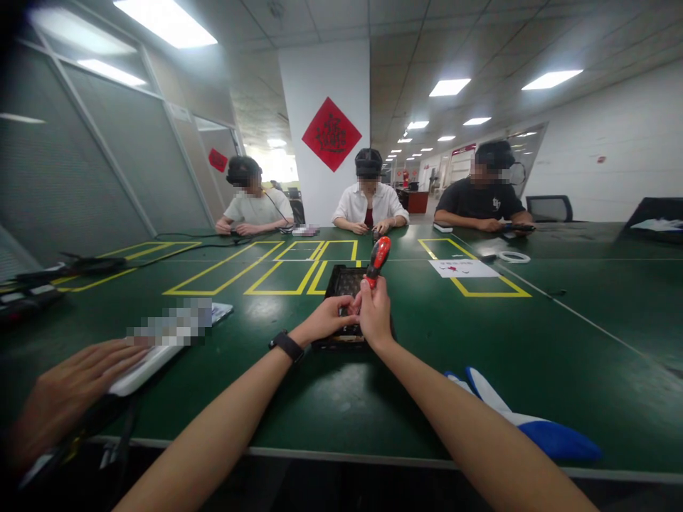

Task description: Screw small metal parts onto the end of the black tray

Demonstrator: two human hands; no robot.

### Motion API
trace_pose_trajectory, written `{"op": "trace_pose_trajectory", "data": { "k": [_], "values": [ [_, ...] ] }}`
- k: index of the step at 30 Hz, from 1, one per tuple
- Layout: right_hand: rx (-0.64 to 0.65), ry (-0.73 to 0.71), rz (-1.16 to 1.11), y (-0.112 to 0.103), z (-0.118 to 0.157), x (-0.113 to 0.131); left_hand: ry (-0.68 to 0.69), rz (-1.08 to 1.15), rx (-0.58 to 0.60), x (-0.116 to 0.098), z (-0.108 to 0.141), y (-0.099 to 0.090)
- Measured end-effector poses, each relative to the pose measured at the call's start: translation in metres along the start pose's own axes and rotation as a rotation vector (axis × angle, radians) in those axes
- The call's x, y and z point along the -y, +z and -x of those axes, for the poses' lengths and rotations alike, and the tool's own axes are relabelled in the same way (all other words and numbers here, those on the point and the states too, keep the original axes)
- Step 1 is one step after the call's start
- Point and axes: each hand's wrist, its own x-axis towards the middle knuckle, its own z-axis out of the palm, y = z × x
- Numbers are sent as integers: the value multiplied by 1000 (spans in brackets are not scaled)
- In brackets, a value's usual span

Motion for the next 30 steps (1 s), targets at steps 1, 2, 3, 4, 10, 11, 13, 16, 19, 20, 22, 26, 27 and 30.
{"op": "trace_pose_trajectory", "data": {
  "k": [1,2,3,4,10,11,13,16,19,20,22,26,27,30],
  "values": [
    [-5,-8,-1,1,1,0,-20,-17,-15,-2,0,0],
    [-6,-14,-1,2,3,1,-38,-27,-19,-3,1,-1],
    [-1,-19,0,2,4,1,-51,-32,-17,-5,2,-1],
    [7,-22,4,2,4,1,-60,-31,-12,-7,3,-2],
    [26,-49,66,-2,4,3,-107,12,21,-17,4,-3],
    [18,-62,80,-3,3,3,-102,21,20,-18,4,-3],
    [-11,-89,100,-3,3,5,-97,33,14,-18,3,-2],
    [-36,-96,100,-3,3,8,-117,47,0,-17,3,-2],
    [-2,-61,55,-3,-1,10,-133,64,-6,-16,4,-3],
    [23,-41,29,-4,-3,11,-136,66,-2,-17,4,-3],
    [96,6,-28,-6,-8,12,-134,59,9,-18,4,-2],
    [222,53,-102,-10,-14,14,-100,28,-33,-21,5,-1],
    [227,51,-112,-11,-14,14,-88,21,-55,-21,5,0],
    [206,29,-133,-9,-13,15,-52,-4,-85,-19,4,0]
  ]
}}
